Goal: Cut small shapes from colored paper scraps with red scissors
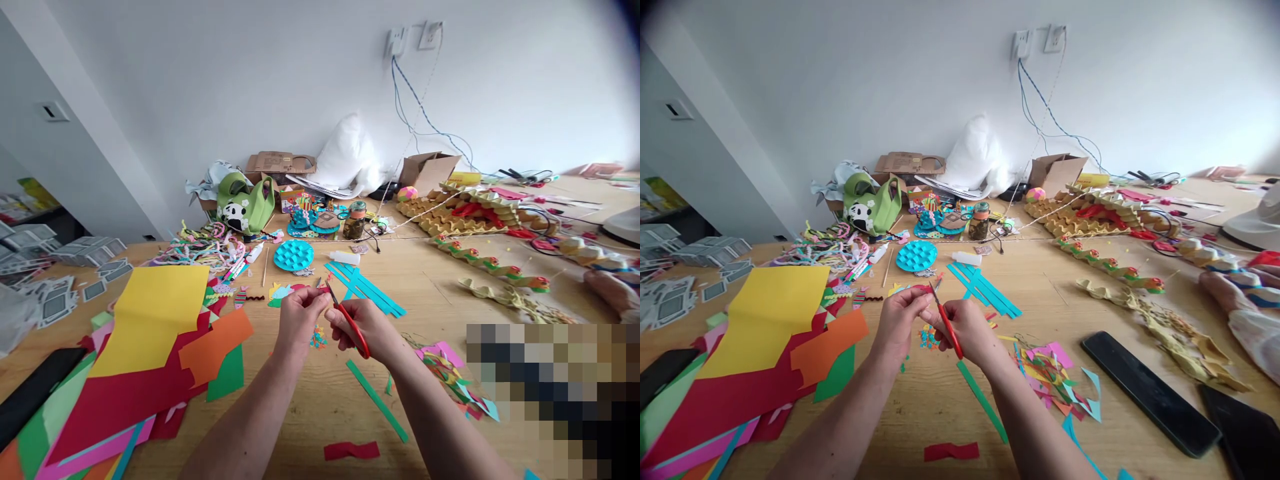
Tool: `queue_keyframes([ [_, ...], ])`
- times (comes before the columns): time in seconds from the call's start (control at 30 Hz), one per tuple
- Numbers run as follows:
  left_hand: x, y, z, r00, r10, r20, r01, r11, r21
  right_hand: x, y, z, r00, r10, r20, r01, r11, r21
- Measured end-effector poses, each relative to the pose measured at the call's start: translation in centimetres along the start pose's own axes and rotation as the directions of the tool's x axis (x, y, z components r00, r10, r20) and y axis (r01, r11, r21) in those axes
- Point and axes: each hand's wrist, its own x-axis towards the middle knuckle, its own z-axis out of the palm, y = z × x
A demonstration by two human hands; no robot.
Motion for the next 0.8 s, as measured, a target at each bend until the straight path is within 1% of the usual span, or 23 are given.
queue_keyframes([
  [0.1,0.1,-0.1,0.0,0.999,-0.013,-0.032,0.012,0.999,-0.047,0.1,0.0,0.2,1.0,0.002,-0.003,-0.002,1.0,-0.024],
  [0.2,0.2,-0.2,-0.1,0.998,-0.011,-0.054,0.008,0.998,-0.061,0.1,0.1,0.2,1.0,0.009,0.004,-0.009,0.999,-0.034],
  [0.43,0.4,-0.3,-0.3,0.999,-0.031,-0.044,0.028,0.998,-0.063,0.2,0.6,0.3,1.0,0.001,0.016,0.0,1.0,-0.03],
  [0.63,0.4,-0.4,-0.4,0.999,-0.012,-0.032,0.011,0.999,-0.044,0.3,1.1,0.3,0.998,-0.028,0.058,0.025,0.999,0.038],
  [0.8,0.4,-0.5,-0.4,1.0,-0.008,-0.02,0.007,0.999,-0.039,0.2,1.1,0.1,0.997,-0.042,0.066,0.038,0.998,0.057],
])
